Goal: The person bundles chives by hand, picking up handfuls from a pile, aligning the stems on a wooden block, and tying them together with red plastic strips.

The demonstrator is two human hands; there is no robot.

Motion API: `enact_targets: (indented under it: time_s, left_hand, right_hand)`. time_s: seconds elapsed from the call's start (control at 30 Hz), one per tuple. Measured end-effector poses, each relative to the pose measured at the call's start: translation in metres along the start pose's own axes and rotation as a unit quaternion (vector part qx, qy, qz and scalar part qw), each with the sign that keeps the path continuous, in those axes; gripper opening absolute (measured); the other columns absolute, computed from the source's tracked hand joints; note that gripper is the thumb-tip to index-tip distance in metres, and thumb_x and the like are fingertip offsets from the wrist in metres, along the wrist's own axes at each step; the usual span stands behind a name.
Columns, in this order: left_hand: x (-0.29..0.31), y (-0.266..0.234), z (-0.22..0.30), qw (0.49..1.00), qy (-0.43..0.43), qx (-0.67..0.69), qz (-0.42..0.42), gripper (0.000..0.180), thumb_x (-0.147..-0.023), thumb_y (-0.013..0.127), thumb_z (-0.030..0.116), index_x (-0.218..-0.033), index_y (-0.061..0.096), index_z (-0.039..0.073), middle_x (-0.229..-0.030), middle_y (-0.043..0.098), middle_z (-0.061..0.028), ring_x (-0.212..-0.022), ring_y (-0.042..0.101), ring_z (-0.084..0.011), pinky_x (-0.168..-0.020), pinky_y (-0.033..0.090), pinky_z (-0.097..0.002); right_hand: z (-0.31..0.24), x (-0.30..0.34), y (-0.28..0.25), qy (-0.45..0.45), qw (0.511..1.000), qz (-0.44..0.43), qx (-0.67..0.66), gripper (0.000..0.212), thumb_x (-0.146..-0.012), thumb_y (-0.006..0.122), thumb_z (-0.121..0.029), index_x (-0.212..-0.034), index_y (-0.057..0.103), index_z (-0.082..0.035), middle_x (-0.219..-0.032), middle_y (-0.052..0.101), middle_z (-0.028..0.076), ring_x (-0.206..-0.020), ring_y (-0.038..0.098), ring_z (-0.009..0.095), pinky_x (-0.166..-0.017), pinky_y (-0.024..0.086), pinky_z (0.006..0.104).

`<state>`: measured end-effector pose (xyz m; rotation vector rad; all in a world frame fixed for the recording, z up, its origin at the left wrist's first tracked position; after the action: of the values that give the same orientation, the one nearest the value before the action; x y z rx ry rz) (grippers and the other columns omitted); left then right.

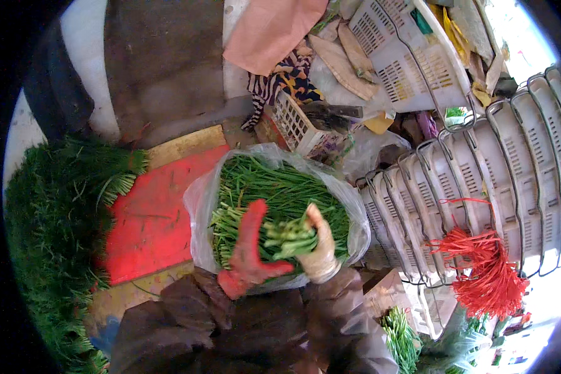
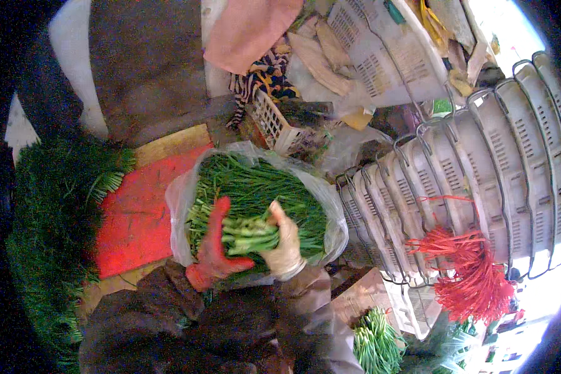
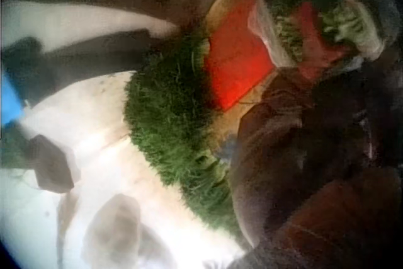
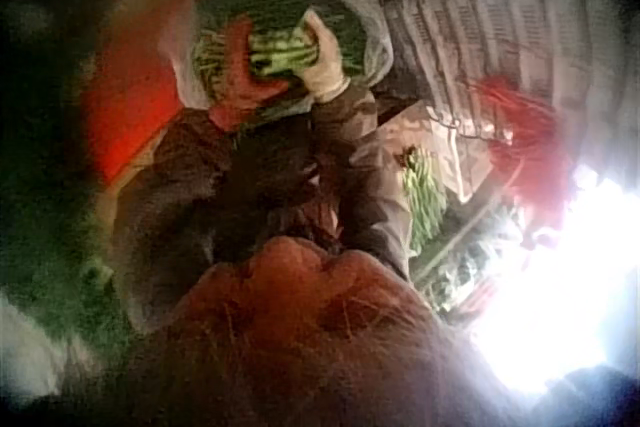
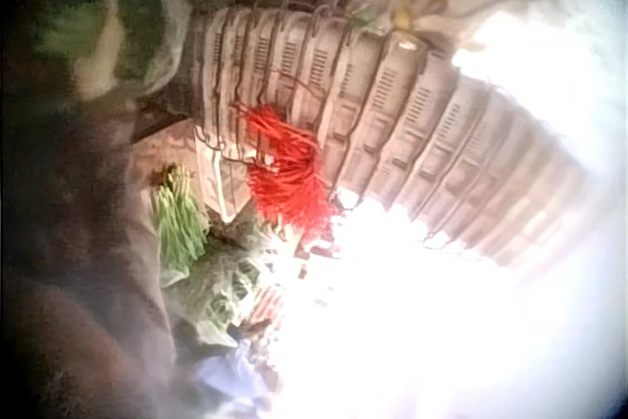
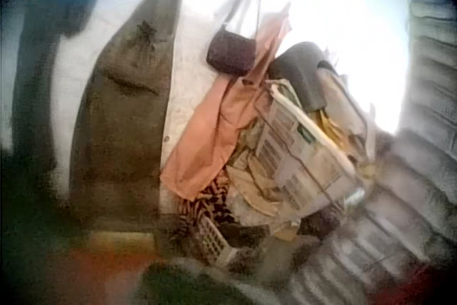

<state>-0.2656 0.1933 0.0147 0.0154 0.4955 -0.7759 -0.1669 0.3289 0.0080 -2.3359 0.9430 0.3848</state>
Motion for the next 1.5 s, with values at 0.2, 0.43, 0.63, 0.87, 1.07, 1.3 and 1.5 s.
enact_targets:
  time_s: [0.2,0.43,0.63,0.87,1.07,1.3,1.5]
  left_hand:
    - [0.032,0.064,-0.05,0.936,-0.191,0.295,-0.024,0.085,-0.072,0.076,0.007,-0.142,0.029,0.003,-0.115,0.06,-0.0051,-0.102,0.058,-0.0149,-0.091,0.046,-0.0294]
    - [0.048,0.101,0.016,0.958,-0.149,0.231,-0.077,0.088,-0.077,0.069,0.017,-0.148,0.017,0.008,-0.102,0.062,-0.0055,-0.092,0.061,-0.0214,-0.085,0.048,-0.0333]
    - [0.034,0.086,0.058,0.966,-0.042,0.209,-0.148,0.093,-0.073,0.07,0.012,-0.147,0.016,0.008,-0.125,0.054,-0.0129,-0.113,0.054,-0.0282,-0.103,0.038,-0.0373]
    - [0.057,0.003,0.156,0.951,0.159,0.137,-0.229,0.065,-0.07,0.074,0.018,-0.129,0.05,0.002,-0.131,0.05,-0.0187,-0.117,0.051,-0.0358,-0.098,0.042,-0.0398]
    - [0.104,0.095,0.171,0.605,-0.214,0.703,-0.307,0.066,-0.086,0.058,0.049,-0.133,0.043,0.006,-0.132,0.049,-0.0115,-0.121,0.046,-0.0251,-0.101,0.037,-0.0398]
    - [0.195,0.158,0.111,0.466,-0.549,0.636,-0.279,0.054,-0.091,0.059,0.027,-0.139,0.039,0.014,-0.117,0.059,-0.0026,-0.1,0.058,-0.0165,-0.084,0.051,-0.0377]
    - [0.221,0.189,0.134,0.574,-0.388,0.54,-0.477,0.058,-0.082,0.07,0.015,-0.134,0.044,0.008,-0.115,0.06,-0.01,-0.1,0.061,-0.0229,-0.082,0.053,-0.0394]
  right_hand:
    - [-0.06,0.04,-0.001,0.069,0.892,-0.186,0.405,0.082,-0.065,0.077,-0.015,-0.136,0.039,-0.005,-0.119,0.053,0.015,-0.116,0.047,0.036,-0.098,0.039,0.0427]
    - [-0.111,0.047,-0.033,0.098,0.993,-0.042,0.054,0.09,-0.067,0.082,-0.01,-0.14,0.03,-0.003,-0.127,0.048,0.016,-0.118,0.045,0.027,-0.098,0.038,0.0382]
    - [-0.096,0.055,-0.051,0.101,0.992,0.069,-0.015,0.048,-0.078,0.068,0.003,-0.124,0.053,-0.001,-0.089,0.062,0.002,-0.077,0.055,0.01,-0.075,0.047,0.0235]
    - [-0.221,0.02,-0.149,-0.158,0.946,0.28,-0.042,0.038,-0.078,0.067,0.0,-0.114,0.055,-0.002,-0.089,0.057,0.005,-0.079,0.053,0.016,-0.073,0.046,0.0309]
    - [-0.265,0.068,-0.106,-0.203,0.955,0.179,0.123,0.03,-0.072,0.077,-0.027,-0.087,0.059,-0.007,-0.069,0.056,0.003,-0.06,0.052,0.022,-0.06,0.042,0.0349]
    - [-0.211,0.214,-0.063,0.041,0.985,-0.051,0.163,0.064,-0.062,0.081,-0.013,-0.12,0.055,-0.004,-0.104,0.061,0.013,-0.099,0.058,0.03,-0.089,0.043,0.0403]
    - [-0.17,0.307,-0.138,0.307,0.879,0.253,-0.262,0.089,-0.068,0.084,-0.018,-0.14,0.033,-0.002,-0.118,0.058,0.01,-0.114,0.051,0.022,-0.1,0.038,0.0364]
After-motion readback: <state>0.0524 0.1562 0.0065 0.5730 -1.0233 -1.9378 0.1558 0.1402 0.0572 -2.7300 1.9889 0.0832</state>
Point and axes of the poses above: each hand's wrist, its own x-axis away from the middle knuckle, its own y-axis out of the palm, z = x × y, the point moved 9 cm from there along -x, towards the middle knuckle
